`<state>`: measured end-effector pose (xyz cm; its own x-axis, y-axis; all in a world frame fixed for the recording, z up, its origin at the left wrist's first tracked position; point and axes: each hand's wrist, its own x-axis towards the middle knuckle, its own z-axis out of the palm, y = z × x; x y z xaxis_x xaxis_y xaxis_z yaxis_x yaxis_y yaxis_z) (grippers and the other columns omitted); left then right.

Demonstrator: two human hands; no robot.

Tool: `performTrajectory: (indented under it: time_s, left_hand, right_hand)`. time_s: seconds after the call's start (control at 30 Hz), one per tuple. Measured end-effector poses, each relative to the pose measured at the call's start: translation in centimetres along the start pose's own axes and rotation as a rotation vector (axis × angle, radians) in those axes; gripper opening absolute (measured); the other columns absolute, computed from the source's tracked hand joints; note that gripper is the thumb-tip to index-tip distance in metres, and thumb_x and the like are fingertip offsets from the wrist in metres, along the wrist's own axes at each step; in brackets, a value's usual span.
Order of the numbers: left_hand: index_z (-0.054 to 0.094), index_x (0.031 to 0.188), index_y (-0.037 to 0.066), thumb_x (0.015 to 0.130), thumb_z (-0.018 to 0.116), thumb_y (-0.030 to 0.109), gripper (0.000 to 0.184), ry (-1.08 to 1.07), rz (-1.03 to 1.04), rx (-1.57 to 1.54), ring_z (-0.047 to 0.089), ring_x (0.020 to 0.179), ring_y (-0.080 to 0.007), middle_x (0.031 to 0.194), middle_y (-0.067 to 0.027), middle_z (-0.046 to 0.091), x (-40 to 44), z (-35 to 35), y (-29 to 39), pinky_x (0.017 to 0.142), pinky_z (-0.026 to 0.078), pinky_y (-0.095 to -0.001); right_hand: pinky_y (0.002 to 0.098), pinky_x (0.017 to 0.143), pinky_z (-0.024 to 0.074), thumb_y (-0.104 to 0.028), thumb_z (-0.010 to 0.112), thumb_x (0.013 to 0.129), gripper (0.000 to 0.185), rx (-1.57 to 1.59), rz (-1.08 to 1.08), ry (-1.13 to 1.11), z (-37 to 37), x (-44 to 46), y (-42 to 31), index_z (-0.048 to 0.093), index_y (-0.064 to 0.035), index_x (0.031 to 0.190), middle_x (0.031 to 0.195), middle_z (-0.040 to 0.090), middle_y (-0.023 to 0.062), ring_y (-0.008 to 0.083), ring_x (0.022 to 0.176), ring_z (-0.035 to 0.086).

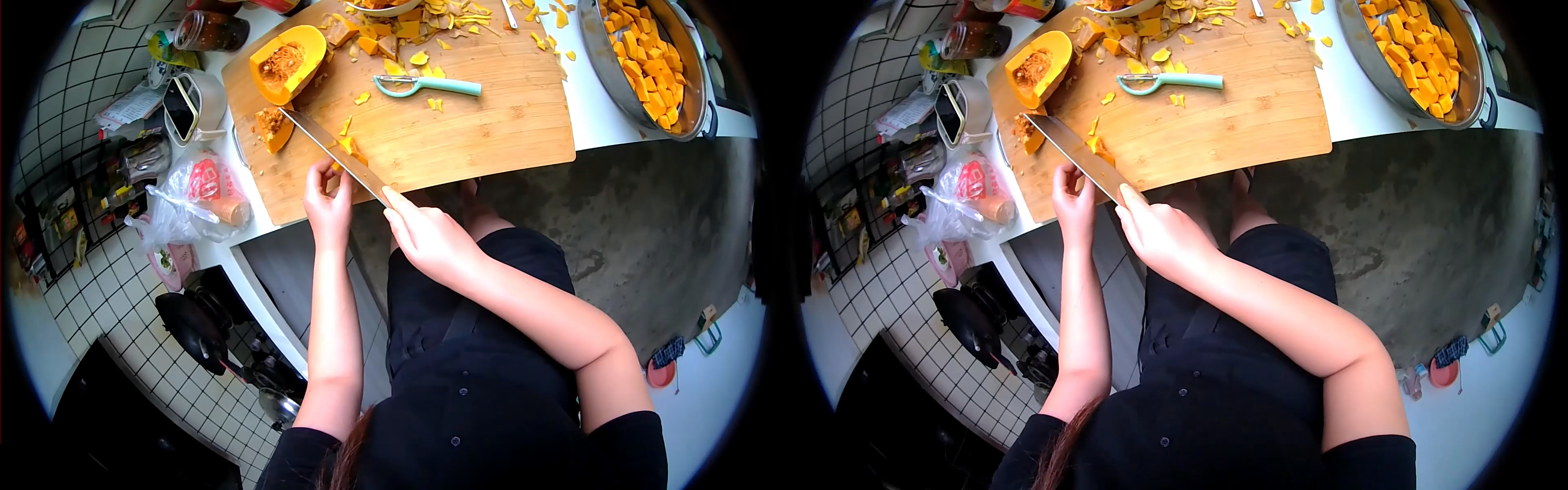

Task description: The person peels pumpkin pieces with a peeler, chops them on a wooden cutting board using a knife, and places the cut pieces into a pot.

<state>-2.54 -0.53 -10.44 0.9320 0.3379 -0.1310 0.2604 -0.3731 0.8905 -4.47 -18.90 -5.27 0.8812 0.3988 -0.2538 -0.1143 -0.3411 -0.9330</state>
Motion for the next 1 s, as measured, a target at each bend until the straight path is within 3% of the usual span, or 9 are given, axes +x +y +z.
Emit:
performTrajectory:
  time_s: [0.17,0.27,0.47,0.57,0.67,0.87,1.0]
  left_hand:
    - [0.054,0.102,-0.001,0.085,0.063,0.001,0.020,-0.003,-0.008,-0.018,0.057,0.094,-0.0114,0.096,-0.0052,0.059,0.0,-0.2,-0.4,0.070,0.051,-0.0222]
    - [0.053,0.102,-0.001,0.085,0.062,0.000,0.020,0.004,-0.019,-0.045,0.057,0.093,-0.0109,0.097,-0.0048,0.059,0.0,-0.4,-1.1,0.070,0.051,-0.0219]
    - [0.052,0.101,-0.001,0.086,0.060,-0.001,0.017,-0.005,-0.048,-0.119,0.057,0.094,-0.0119,0.096,-0.0056,0.058,0.0,-0.3,-0.7,0.074,0.051,-0.0233]
    - [0.052,0.101,-0.002,0.086,0.060,-0.001,0.017,-0.004,-0.067,-0.111,0.057,0.094,-0.0131,0.097,-0.0065,0.058,0.1,-0.4,-0.4,0.078,0.051,-0.0249]
    - [0.052,0.102,-0.002,0.086,0.060,-0.001,0.018,-0.007,-0.065,-0.113,0.056,0.095,-0.0132,0.097,-0.0066,0.058,0.2,-0.5,-0.5,0.081,0.051,-0.0262]
    - [0.051,0.102,-0.002,0.086,0.060,-0.001,0.018,-0.003,-0.096,-0.170,0.056,0.095,-0.0132,0.097,-0.0060,0.058,0.2,-0.4,-0.8,0.082,0.050,-0.0259]
    - [0.051,0.102,-0.002,0.087,0.060,-0.001,0.018,-0.010,-0.135,-0.222,0.057,0.096,-0.0135,0.099,-0.0063,0.058,0.3,-0.8,-0.8,0.083,0.049,-0.0252]
  right_hand:
    - [0.0410,0.060,0.0496,-0.018,0.050,0.094,0.038,-0.053,-0.002,0.017,0.6,1.2,-0.2,0.048,0.0045,0.125,0.069,0.060,0.0231,0.0362,0.064,0.061]
    - [0.0414,0.051,0.0509,-0.019,0.053,0.092,0.039,-0.088,-0.101,0.070,1.0,0.6,0.5,0.050,0.0099,0.117,0.061,0.059,0.0226,0.0351,0.056,0.062]
    - [0.0399,0.049,0.0503,-0.020,0.054,0.091,0.040,-0.230,-0.223,0.114,1.3,1.4,1.4,0.050,0.0094,0.118,0.059,0.059,0.0195,0.0319,0.052,0.061]
    - [0.0425,0.058,0.0496,-0.018,0.053,0.092,0.042,-0.183,-0.122,0.021,1.2,1.9,1.1,0.046,0.0049,0.127,0.068,0.061,0.0221,0.0351,0.062,0.062]
    - [0.0426,0.060,0.0502,-0.017,0.053,0.092,0.042,-0.191,-0.002,-0.090,0.4,1.2,0.5,0.045,0.0049,0.127,0.070,0.062,0.0232,0.0355,0.064,0.063]
    - [0.0440,0.061,0.0496,-0.017,0.052,0.092,0.042,-0.125,-0.132,0.035,1.6,1.8,2.3,0.045,0.0048,0.128,0.071,0.061,0.0241,0.0364,0.065,0.062]
    - [0.0435,0.060,0.0501,-0.016,0.053,0.092,0.043,-0.170,-0.097,-0.005,1.5,1.7,1.4,0.045,0.0047,0.128,0.070,0.061,0.0237,0.0359,0.066,0.063]
